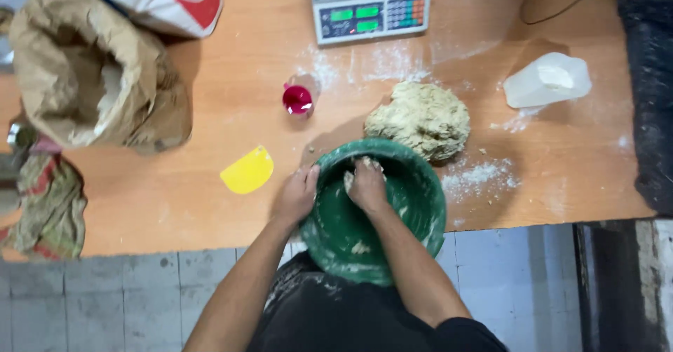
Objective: The person is mixing ingredients in a bowl and kneading dough on a workbench.
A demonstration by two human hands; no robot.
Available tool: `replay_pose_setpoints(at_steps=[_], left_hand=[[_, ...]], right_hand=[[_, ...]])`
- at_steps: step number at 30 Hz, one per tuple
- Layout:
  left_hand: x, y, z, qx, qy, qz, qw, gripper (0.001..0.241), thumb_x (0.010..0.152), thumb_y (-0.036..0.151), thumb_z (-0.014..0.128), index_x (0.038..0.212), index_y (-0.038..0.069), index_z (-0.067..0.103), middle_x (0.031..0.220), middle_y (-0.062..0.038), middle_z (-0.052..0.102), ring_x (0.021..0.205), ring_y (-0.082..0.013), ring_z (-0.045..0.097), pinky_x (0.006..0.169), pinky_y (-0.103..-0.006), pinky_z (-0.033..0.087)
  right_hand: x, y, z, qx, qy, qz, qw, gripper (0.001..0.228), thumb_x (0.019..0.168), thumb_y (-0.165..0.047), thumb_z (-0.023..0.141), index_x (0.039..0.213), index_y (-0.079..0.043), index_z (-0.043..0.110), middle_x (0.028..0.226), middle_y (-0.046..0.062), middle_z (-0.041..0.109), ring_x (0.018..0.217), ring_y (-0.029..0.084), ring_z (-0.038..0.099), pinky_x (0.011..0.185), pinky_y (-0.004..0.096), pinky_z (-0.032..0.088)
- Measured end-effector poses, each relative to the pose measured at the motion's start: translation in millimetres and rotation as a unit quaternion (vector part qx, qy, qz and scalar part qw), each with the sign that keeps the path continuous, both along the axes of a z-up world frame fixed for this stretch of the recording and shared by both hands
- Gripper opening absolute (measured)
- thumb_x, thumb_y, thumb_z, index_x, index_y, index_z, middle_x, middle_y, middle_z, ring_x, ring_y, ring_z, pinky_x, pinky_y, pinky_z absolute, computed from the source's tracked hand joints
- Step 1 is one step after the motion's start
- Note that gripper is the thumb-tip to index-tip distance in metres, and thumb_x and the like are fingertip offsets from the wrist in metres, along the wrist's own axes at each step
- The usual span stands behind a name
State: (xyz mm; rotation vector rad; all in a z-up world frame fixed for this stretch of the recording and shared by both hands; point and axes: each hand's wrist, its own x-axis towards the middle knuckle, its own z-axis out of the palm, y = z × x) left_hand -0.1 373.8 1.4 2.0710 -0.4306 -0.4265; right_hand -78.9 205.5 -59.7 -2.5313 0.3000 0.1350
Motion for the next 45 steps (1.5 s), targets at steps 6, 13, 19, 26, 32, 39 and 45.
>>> replay_pose_setpoints(at_steps=[6, 13, 19, 26, 32, 39, 45], left_hand=[[-4, 1, -3, 0.064, -0.024, 0.01, 0.998, 0.04, 0.106, 0.034, 0.047, 0.109, 0.001, 0.069, 0.101, -0.029, 0.07, 0.097, -0.0486, 0.066, 0.085, -0.0561, 0.05], [-13, 11, 6, 0.058, -0.026, 0.004, 0.998, 0.039, 0.105, 0.034, 0.049, 0.105, 0.0, 0.069, 0.097, -0.028, 0.07, 0.093, -0.0488, 0.066, 0.081, -0.0566, 0.051], [-21, 8, 9, 0.047, -0.018, 0.013, 0.999, 0.039, 0.105, 0.034, 0.048, 0.112, 0.002, 0.069, 0.096, -0.028, 0.07, 0.091, -0.0486, 0.067, 0.08, -0.0566, 0.051], [-20, 8, -3, 0.047, -0.003, 0.004, 0.999, 0.039, 0.105, 0.034, 0.048, 0.113, 0.003, 0.07, 0.096, -0.027, 0.072, 0.091, -0.0465, 0.068, 0.081, -0.0558, 0.052], [-19, -3, -8, -0.006, -0.075, -0.008, 0.997, 0.04, 0.106, 0.034, 0.048, 0.11, -0.001, 0.068, 0.1, -0.029, 0.071, 0.093, -0.0478, 0.067, 0.082, -0.0554, 0.052], [-18, -2, 6, 0.052, -0.012, -0.006, 0.999, 0.04, 0.105, 0.035, 0.048, 0.108, 0.001, 0.07, 0.097, -0.028, 0.071, 0.093, -0.0486, 0.067, 0.082, -0.0575, 0.051], [-17, -1, 0, 0.063, -0.01, 0.0, 0.998, 0.039, 0.105, 0.035, 0.049, 0.109, 0.001, 0.069, 0.097, -0.028, 0.071, 0.092, -0.0479, 0.067, 0.082, -0.0568, 0.051]], right_hand=[[-58, 47, -49, -0.057, 0.048, 0.209, 0.975, 0.046, 0.079, -0.018, 0.07, 0.119, 0.004, 0.064, 0.124, 0.028, 0.062, 0.118, 0.042, 0.059, 0.102, 0.052, 0.047], [-69, -49, 21, -0.171, 0.269, 0.312, 0.895, 0.034, 0.082, -0.021, 0.071, 0.114, -0.012, 0.071, 0.118, 0.014, 0.07, 0.109, 0.033, 0.07, 0.089, 0.047, 0.059], [-60, -30, 23, -0.092, 0.171, 0.125, 0.973, 0.043, 0.076, -0.025, 0.075, 0.116, -0.014, 0.069, 0.121, 0.022, 0.065, 0.11, 0.042, 0.064, 0.09, 0.051, 0.054], [-102, -37, -3, -0.141, 0.322, 0.398, 0.847, 0.029, 0.08, -0.026, 0.075, 0.099, -0.005, 0.075, 0.107, 0.019, 0.072, 0.105, 0.035, 0.069, 0.091, 0.045, 0.056], [-22, 10, -5, 0.176, -0.037, -0.009, 0.984, 0.028, 0.089, -0.021, 0.07, 0.112, -0.005, 0.069, 0.11, 0.023, 0.069, 0.1, 0.043, 0.067, 0.085, 0.05, 0.054], [-78, 15, -19, -0.028, 0.232, 0.255, 0.938, 0.029, 0.088, -0.017, 0.067, 0.115, -0.01, 0.071, 0.115, 0.021, 0.07, 0.106, 0.04, 0.068, 0.09, 0.051, 0.055], [-60, -56, 37, -0.166, 0.128, 0.126, 0.97, 0.031, 0.079, -0.024, 0.073, 0.107, -0.01, 0.07, 0.108, 0.022, 0.07, 0.099, 0.041, 0.068, 0.08, 0.052, 0.057]])
